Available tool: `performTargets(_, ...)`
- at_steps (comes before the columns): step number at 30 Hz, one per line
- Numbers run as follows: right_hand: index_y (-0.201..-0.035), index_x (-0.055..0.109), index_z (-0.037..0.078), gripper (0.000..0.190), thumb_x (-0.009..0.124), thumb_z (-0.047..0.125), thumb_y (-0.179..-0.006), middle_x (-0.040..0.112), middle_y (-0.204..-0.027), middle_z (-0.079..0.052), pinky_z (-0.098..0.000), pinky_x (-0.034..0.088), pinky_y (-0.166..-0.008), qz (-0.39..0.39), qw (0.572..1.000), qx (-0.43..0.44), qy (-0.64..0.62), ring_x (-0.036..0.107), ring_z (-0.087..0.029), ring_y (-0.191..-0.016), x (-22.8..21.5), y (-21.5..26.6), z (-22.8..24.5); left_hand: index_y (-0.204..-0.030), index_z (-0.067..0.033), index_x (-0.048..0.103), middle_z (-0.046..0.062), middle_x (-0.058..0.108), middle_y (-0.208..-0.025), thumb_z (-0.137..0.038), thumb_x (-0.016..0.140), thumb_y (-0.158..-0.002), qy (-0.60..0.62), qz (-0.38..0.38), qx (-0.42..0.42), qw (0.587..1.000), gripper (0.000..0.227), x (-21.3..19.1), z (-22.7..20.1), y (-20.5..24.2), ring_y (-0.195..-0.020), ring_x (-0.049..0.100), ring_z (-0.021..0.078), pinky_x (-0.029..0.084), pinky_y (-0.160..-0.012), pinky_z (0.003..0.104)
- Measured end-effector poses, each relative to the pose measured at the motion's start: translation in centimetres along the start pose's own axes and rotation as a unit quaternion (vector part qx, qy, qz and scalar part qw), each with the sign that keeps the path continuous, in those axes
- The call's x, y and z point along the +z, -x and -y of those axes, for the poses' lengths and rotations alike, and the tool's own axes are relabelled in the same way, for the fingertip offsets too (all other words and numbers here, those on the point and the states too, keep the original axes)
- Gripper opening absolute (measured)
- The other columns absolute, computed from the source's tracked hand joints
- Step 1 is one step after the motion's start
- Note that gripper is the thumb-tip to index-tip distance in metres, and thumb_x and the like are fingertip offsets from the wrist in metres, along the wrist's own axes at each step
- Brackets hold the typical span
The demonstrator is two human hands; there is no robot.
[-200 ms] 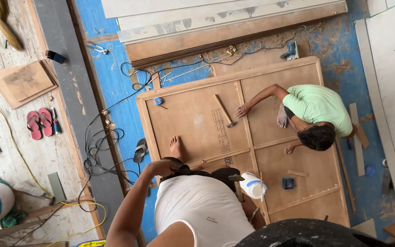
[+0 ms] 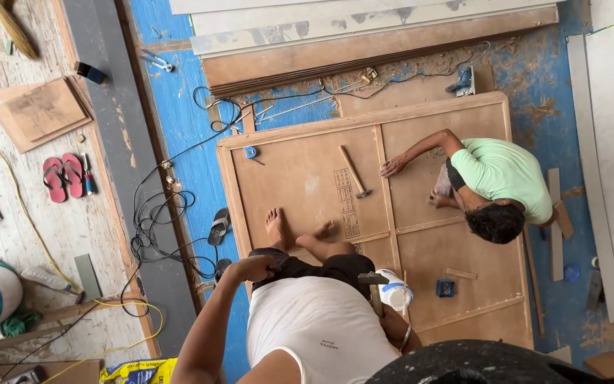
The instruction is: Hammering wooden strips onto a large plywood board to create a frame or internal structure.
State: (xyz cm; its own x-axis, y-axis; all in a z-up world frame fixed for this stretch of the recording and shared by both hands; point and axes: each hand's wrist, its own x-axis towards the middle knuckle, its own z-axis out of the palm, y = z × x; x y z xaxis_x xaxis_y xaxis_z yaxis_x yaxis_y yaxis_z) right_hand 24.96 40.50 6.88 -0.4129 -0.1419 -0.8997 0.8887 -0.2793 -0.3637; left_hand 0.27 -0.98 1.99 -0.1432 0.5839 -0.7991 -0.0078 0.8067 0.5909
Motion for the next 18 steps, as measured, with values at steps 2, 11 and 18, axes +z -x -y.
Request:
performTargets(2, -0.123, 0.063, 0.001, 0.041, 0.07, -0.003, -0.083, 0.074, -0.105, -0.01, -0.0342, 0.059, -0.081, 0.017, 1.0, 0.015, 0.014, 0.071, -0.019, -0.093, -0.2, -0.2, 2.9, -0.117, -0.0087, 0.071, 0.017, 0.075, -0.105, -0.023, 0.064, -0.096, 0.02, 0.008, -0.025, 0.999, 0.026, -0.1, -0.6, 0.4, -0.095, 0.07, 0.032, 0.054, -0.079, 0.046)
performTargets(11, -0.117, 0.065, 0.002, 0.03, 0.072, 0.004, -0.088, 0.068, -0.081, -0.006, -0.0282, 0.053, -0.056, 0.132, 0.969, 0.099, 0.186, 0.063, -0.014, -0.063, -2.1, -5.1, 13.5, -0.125, -0.0148, 0.069, 0.009, 0.076, -0.115, -0.017, 0.068, -0.088, 0.168, -0.043, -0.003, 0.985, 0.037, 5.8, -0.7, 2.5, -0.107, 0.07, 0.0225, 0.055, -0.093, 0.036)
performTargets(18, -0.115, 0.061, 0.006, 0.033, 0.069, 0.001, -0.084, 0.062, -0.071, -0.004, -0.0267, 0.044, -0.042, 0.226, 0.922, 0.261, 0.176, 0.055, -0.01, -0.048, -4.5, -7.8, 9.0, -0.106, -0.0054, 0.066, -0.003, 0.06, -0.086, -0.014, 0.072, -0.093, 0.517, 0.047, -0.026, 0.854, 0.017, 16.1, 2.3, 4.7, -0.082, 0.055, 0.0116, 0.047, -0.073, 0.027)
